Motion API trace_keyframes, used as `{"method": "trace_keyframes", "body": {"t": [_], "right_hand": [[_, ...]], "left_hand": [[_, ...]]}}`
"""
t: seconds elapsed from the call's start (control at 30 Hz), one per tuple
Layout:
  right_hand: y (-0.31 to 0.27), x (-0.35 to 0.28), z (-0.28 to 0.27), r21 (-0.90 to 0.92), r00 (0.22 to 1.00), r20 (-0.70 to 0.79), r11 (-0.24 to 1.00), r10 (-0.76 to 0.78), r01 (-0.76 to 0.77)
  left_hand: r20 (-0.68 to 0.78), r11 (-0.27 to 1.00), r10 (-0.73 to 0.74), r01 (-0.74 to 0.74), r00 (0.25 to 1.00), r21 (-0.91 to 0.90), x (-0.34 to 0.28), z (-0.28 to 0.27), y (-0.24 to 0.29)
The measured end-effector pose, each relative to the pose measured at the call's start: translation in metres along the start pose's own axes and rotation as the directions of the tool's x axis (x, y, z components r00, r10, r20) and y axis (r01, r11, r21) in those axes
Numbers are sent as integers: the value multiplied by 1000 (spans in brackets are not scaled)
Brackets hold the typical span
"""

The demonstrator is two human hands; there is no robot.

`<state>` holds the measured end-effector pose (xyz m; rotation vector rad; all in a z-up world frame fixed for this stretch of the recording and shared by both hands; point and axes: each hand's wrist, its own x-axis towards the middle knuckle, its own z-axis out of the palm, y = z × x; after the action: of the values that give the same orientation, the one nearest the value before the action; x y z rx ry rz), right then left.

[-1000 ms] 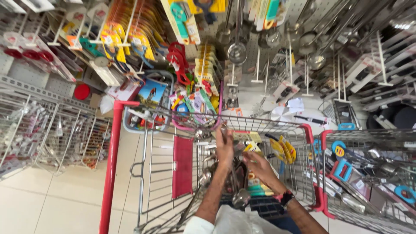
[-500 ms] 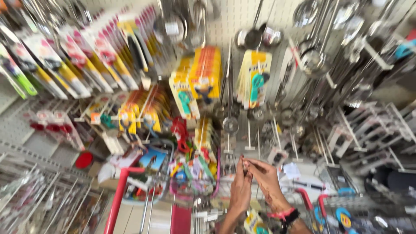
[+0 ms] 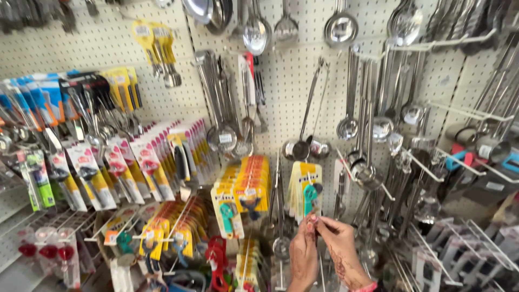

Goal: Selecting and arranging various metal kitchen utensils in a shopping cart and on store shelves.

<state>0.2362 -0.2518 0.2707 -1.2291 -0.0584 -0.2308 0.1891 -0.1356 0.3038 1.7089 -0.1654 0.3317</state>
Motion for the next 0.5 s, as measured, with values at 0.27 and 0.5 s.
{"method": "trace_keyframes", "body": {"t": [0.27, 0.5], "right_hand": [[-109, 89, 42, 25, 987, 58, 988, -153, 151], [-227, 174, 59, -53, 938, 111, 941, -327, 334]], "left_hand": [[-123, 962, 254, -264, 959, -73, 102, 7, 70], [-94, 921, 378, -385, 921, -66, 194, 28, 176]]}}
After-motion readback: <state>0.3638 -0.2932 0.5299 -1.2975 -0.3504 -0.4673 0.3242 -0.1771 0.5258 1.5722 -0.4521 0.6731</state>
